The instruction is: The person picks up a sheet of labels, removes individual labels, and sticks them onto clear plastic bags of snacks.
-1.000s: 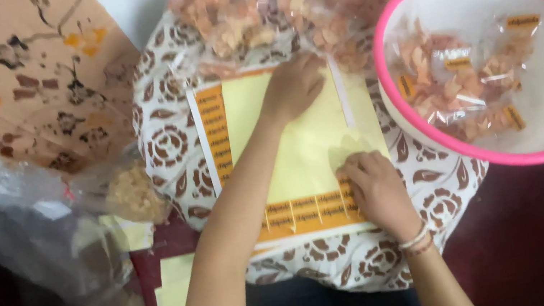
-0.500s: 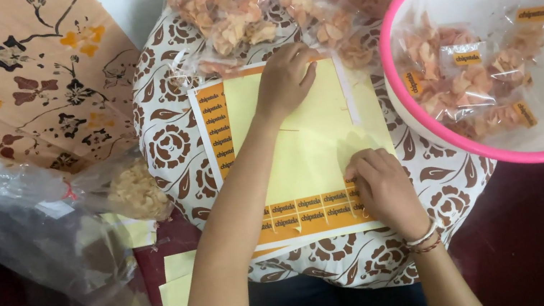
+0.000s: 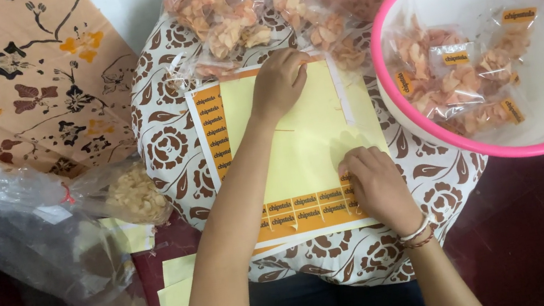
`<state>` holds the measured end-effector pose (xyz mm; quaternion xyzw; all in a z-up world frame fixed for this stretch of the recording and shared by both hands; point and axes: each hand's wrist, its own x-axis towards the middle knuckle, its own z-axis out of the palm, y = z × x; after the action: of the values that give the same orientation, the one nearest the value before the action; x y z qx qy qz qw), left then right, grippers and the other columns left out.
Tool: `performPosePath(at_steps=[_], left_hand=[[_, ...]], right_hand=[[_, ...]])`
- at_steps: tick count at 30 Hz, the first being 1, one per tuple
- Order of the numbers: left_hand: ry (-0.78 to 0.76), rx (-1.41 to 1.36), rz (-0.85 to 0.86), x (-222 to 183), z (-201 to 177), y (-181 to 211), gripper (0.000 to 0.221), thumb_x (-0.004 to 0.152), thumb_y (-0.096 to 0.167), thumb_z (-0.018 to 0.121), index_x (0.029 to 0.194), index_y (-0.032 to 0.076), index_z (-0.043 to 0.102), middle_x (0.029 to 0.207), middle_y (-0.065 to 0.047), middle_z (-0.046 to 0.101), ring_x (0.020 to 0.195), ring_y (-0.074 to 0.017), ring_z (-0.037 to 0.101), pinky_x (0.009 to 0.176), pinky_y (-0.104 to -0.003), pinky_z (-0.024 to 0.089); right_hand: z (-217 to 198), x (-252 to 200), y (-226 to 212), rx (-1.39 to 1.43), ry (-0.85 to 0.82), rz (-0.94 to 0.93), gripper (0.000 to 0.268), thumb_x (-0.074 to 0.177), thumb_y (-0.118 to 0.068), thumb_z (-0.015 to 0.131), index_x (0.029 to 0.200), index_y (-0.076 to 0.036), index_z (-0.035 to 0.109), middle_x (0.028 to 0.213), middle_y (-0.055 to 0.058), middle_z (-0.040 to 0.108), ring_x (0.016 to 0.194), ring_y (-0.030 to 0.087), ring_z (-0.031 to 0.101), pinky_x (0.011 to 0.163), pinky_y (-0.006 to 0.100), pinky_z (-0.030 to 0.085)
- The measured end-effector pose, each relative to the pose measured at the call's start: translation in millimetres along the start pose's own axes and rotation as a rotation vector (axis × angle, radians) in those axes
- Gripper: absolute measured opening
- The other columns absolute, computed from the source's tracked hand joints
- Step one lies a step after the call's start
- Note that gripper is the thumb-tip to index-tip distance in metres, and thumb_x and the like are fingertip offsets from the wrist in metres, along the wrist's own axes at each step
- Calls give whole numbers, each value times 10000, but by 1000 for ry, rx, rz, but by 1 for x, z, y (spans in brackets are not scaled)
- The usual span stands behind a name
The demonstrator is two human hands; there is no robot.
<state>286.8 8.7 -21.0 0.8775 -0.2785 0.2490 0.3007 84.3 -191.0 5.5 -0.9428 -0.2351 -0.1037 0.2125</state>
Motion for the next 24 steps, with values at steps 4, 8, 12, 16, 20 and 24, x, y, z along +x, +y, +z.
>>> performPosePath(at_steps=[4,8,12,16,20,24], left_hand=[[13,0,4,-1,0,0,132,916,140,547,1019,176,621,946,-12,614,1005,-223,627,845,-364,529],[32,-9,11,-2,2,-2,128,905,135,552,1006,179,617,918,-14,606,976,-227,628,825,-359,532],[32,-11,6,-3,0,-1,126,904,138,558,1004,182,621,910,-11,609,962,-225,633,810,-356,536],[31,-23,-1,-3,-2,2,124,903,137,557,999,181,622,903,-16,611,954,-227,635,805,-357,538],[37,-20,-16,-2,-2,3,122,898,130,562,991,179,623,905,-17,610,955,-227,632,812,-355,534],[30,-36,-36,0,-8,9,129,890,113,560,976,177,631,898,-19,613,948,-230,636,812,-357,533]], right_hand=[[11,-6,10,11,32,8,134,840,8,554,867,-100,629,901,72,616,836,246,587,723,343,469],[-8,-2,-9,82,87,14,190,820,49,545,926,-93,613,884,80,635,829,261,614,732,353,488],[-12,0,-12,63,91,-8,173,806,32,589,864,-88,699,909,70,668,869,239,628,776,335,499],[-10,-2,-12,132,99,28,167,797,24,587,845,-83,706,884,80,672,870,242,633,787,343,506],[-15,1,-20,316,165,84,101,757,3,651,813,-78,674,826,67,659,846,263,638,786,383,514],[-10,-8,5,651,558,336,94,948,14,532,920,-61,582,932,74,599,957,223,604,866,369,485]])
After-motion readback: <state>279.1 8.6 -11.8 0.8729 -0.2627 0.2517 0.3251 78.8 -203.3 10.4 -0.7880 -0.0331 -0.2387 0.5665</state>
